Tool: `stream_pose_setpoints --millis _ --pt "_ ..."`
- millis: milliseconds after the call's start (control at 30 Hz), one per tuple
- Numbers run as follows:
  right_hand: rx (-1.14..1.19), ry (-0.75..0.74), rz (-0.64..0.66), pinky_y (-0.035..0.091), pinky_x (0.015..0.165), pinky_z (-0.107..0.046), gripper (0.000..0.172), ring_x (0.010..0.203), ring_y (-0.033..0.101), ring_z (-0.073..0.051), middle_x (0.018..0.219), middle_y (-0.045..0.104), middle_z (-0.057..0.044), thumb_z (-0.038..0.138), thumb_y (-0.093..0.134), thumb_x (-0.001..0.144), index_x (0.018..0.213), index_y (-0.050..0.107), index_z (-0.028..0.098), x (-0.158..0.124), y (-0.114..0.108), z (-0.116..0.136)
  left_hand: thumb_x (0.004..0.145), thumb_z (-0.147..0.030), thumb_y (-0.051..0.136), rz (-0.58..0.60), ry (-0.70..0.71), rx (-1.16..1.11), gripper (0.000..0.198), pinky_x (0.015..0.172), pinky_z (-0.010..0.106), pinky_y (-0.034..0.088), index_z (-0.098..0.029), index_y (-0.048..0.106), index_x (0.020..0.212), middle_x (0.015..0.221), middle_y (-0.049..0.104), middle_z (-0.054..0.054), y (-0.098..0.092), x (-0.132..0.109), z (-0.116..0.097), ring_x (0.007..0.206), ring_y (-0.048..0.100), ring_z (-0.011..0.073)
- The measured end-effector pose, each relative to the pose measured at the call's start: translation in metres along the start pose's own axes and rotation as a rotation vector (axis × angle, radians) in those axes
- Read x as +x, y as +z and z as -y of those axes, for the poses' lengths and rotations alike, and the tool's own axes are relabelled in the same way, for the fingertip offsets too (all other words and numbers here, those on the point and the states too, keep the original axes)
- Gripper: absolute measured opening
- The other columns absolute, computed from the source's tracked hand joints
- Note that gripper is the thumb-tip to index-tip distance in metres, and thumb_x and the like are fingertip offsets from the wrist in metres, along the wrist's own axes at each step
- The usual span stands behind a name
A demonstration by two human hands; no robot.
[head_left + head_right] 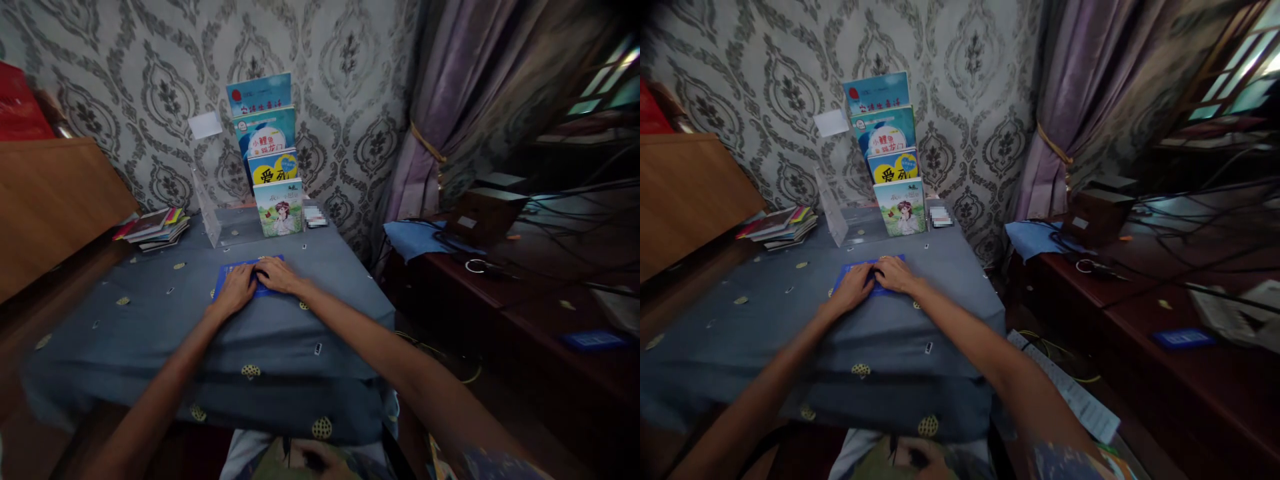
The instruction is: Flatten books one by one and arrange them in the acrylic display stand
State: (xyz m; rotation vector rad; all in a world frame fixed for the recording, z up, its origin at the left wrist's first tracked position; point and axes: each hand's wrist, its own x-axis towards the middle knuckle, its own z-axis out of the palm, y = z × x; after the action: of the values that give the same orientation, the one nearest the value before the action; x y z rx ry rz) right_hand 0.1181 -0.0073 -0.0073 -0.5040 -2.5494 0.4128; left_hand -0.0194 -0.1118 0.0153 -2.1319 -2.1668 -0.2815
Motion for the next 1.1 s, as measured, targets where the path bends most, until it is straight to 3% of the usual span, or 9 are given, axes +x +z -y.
stream_pose_setpoints --millis 167,300,533,867,1100 --pt "-0.019 0.008 0.007 0.041 0.103 -0.04 0.026 0.118 0.061 -0.026 0.121 0.07 -0.017 0.012 0.054 0.094 0.116 0.068 0.011 0.0 0.004 -0.005 0.099 -0.027 0.043 0.007 0.02 -0.029 0.038 0.11 0.042 0.041 -0.017 0.052 0.135 0.138 0.062 0.014 0.012 0.012 0.0 0.129 0.057 0.0248" --pt "-0.014 0.017 -0.008 0.041 0.104 -0.04 0.023 0.121 0.059 -0.025 0.125 0.068 -0.015 0.014 0.057 0.095 0.116 0.067 0.015 -0.002 0.005 -0.007 0.101 -0.034 0.042 -0.003 -0.079 0.016 0.043 0.113 0.047 0.037 -0.017 0.049 0.139 0.146 0.056 0.017 0.009 0.006 0.017 0.137 0.051 0.0286" --pt "-0.006 0.052 -0.017 0.038 0.108 -0.041 0.026 0.125 0.058 -0.025 0.13 0.066 -0.015 0.016 0.058 0.096 0.12 0.065 0.016 -0.004 0.006 -0.01 0.102 -0.036 0.035 -0.007 -0.253 0.089 0.043 0.105 0.048 0.043 -0.015 0.052 0.135 0.141 0.06 0.019 -0.002 -0.009 0.049 0.129 0.056 0.0313" --pt "-0.026 0.125 0.011 0.036 0.113 -0.044 0.03 0.131 0.057 -0.025 0.137 0.064 -0.014 0.015 0.057 0.096 0.124 0.066 0.018 -0.005 0.0 -0.004 0.103 -0.036 0.037 -0.029 -0.254 0.071 0.041 0.107 0.045 0.042 -0.015 0.054 0.135 0.142 0.059 0.017 0.001 -0.012 0.055 0.138 0.05 0.0302" --pt "0.002 0.204 0.006 0.038 0.114 -0.046 0.03 0.127 0.061 -0.026 0.134 0.068 -0.012 0.015 0.055 0.096 0.122 0.069 0.019 -0.012 -0.014 -0.017 0.103 -0.032 0.037 -0.058 -0.23 0.067 0.043 0.107 0.049 0.043 -0.013 0.052 0.139 0.144 0.058 0.018 0.006 -0.014 0.058 0.14 0.047 0.0312"
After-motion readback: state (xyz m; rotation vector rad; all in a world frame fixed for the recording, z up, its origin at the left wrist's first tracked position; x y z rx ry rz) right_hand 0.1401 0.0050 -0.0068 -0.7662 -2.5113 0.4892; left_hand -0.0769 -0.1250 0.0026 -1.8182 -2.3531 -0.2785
